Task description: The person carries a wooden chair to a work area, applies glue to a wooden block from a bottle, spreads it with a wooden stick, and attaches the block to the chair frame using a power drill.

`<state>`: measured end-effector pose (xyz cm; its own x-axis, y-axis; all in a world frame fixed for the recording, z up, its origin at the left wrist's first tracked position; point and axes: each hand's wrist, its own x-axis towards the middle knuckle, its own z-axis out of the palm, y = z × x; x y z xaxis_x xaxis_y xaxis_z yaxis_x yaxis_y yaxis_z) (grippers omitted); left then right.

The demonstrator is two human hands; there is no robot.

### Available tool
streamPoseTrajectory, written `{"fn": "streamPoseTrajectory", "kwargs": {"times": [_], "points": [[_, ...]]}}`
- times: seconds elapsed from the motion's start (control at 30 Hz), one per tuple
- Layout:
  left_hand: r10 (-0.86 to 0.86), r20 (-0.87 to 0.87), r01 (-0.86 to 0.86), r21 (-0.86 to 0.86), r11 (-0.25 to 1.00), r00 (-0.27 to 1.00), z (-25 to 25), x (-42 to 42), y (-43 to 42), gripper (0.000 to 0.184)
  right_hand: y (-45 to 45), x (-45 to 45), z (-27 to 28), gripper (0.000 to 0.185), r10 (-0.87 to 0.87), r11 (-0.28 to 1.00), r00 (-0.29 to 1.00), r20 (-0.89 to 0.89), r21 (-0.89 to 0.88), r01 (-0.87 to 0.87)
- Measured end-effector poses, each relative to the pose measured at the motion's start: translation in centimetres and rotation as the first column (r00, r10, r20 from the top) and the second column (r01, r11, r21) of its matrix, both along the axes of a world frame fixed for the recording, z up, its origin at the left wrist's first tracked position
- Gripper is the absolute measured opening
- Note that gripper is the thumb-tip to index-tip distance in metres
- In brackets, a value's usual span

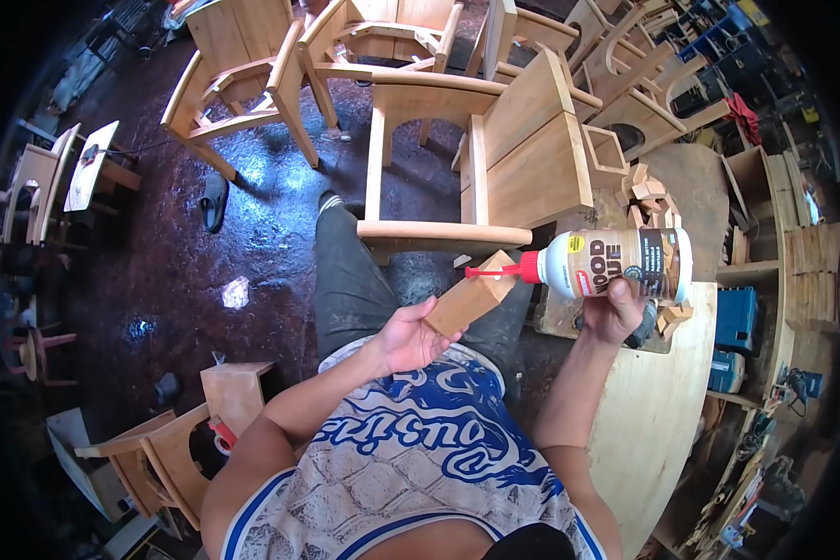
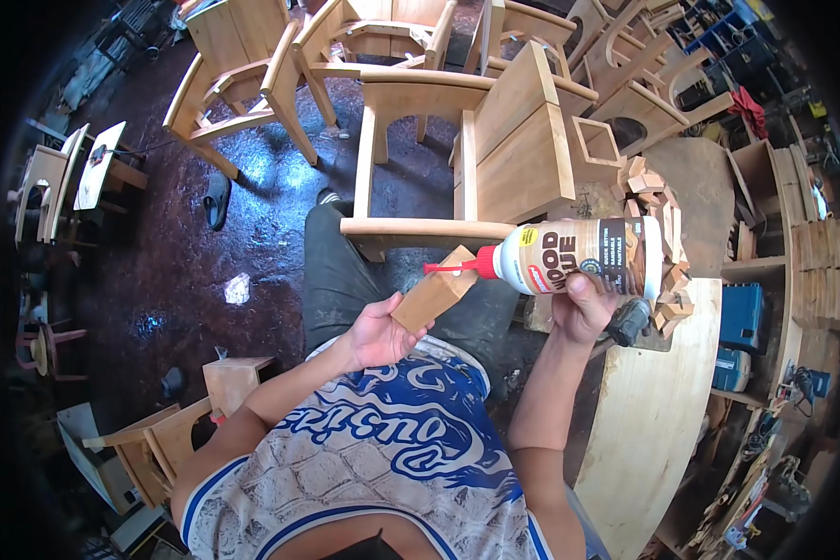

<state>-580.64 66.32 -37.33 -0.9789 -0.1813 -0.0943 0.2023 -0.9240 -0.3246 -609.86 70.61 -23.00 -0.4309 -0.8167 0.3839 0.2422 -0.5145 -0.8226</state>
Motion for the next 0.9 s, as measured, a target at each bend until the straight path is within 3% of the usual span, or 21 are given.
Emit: {"fn": "streamPoseTrajectory", "kwargs": {"times": [0.23, 0.37, 0.57, 0.77, 0.9], "points": [[0.005, -0.013, -0.004, 0.04, 0.999, 1.0, 0.3, -0.3, 0.3, 0.062, 0.0, -0.1, -0.6, 0.076, -0.039, 0.999, 0.999, 0.003, 0.002, 0.039], [0.033, -0.002, -0.032, 0.102, 0.994, 0.999, 1.5, -0.9, -0.1, 0.065, -1.2, 0.9, 0.7, 0.087, 0.073, 0.994, 0.997, -0.027, -0.084, -0.075], [0.1, -0.057, -0.097, 0.046, 0.994, 0.993, 2.4, -2.3, -1.3, 0.067, -1.2, 1.7, 1.5, 0.092, 0.168, 0.977, 0.977, 0.133, -0.152, -0.147], [0.172, -0.035, -0.171, 0.027, 0.985, 0.985, 5.5, -4.4, -2.2, 0.061, -1.1, 2.4, 0.6, 0.096, 0.215, 0.973, 0.974, 0.078, -0.098, -0.207], [0.209, 0.033, -0.209, -0.004, 0.978, 0.977, 8.3, -5.1, -2.8, 0.054, -0.9, 2.8, 0.2, 0.097, 0.268, 0.963, 0.955, 0.13, -0.078, -0.259]]}}
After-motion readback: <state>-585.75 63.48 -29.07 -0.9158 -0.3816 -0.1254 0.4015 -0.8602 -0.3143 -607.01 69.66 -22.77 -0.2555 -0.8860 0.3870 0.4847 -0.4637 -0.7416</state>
